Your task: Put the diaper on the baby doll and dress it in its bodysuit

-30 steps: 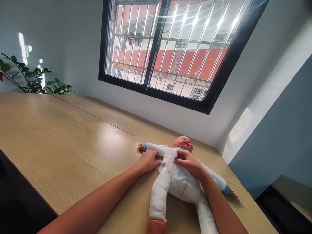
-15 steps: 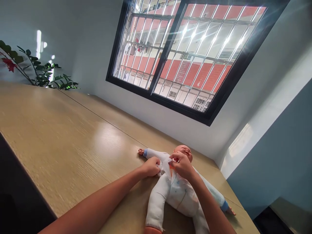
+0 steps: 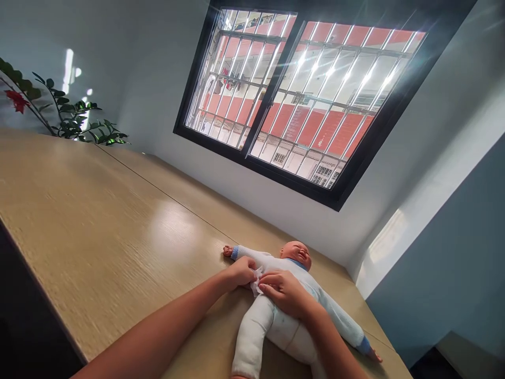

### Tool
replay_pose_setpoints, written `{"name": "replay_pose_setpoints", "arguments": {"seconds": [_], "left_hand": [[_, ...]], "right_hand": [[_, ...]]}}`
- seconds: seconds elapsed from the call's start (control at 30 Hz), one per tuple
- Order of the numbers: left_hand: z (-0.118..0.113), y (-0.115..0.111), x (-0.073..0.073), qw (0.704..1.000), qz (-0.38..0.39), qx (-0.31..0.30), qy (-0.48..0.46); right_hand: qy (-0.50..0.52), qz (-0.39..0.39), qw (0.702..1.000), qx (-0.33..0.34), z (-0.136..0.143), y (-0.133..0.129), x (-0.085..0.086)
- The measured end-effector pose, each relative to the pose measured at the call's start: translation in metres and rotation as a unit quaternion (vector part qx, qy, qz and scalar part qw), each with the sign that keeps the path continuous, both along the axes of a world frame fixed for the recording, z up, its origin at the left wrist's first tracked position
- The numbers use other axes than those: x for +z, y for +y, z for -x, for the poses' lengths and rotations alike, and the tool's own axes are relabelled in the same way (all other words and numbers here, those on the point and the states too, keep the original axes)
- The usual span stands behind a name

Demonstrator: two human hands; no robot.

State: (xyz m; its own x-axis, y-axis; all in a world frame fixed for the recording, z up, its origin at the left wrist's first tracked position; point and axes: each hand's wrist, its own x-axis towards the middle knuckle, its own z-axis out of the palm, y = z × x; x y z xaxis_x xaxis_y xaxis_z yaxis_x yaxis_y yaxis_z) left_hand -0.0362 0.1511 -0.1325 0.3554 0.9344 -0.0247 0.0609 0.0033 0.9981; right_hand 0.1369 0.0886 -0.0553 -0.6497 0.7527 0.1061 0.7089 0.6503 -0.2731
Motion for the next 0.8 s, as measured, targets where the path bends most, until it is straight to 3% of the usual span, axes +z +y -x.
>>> {"name": "replay_pose_setpoints", "arguments": {"seconds": [0.33, 0.5, 0.67, 0.8], "left_hand": [[0.016, 0.008, 0.006, 0.996, 0.063, -0.016, -0.067], [0.021, 0.007, 0.012, 0.988, 0.086, -0.063, -0.112], [0.005, -0.004, 0.017, 0.976, 0.085, -0.116, -0.162], [-0.01, -0.015, 0.015, 0.976, 0.052, -0.124, -0.172]], "right_hand": [[-0.072, -0.059, 0.994, -0.057, -0.002, -0.01, 0.004], [-0.082, -0.063, 0.993, -0.061, 0.0, -0.014, 0.004], [-0.092, -0.094, 0.99, -0.05, 0.005, -0.021, -0.004], [-0.049, -0.072, 0.995, -0.047, 0.001, -0.021, -0.007]]}}
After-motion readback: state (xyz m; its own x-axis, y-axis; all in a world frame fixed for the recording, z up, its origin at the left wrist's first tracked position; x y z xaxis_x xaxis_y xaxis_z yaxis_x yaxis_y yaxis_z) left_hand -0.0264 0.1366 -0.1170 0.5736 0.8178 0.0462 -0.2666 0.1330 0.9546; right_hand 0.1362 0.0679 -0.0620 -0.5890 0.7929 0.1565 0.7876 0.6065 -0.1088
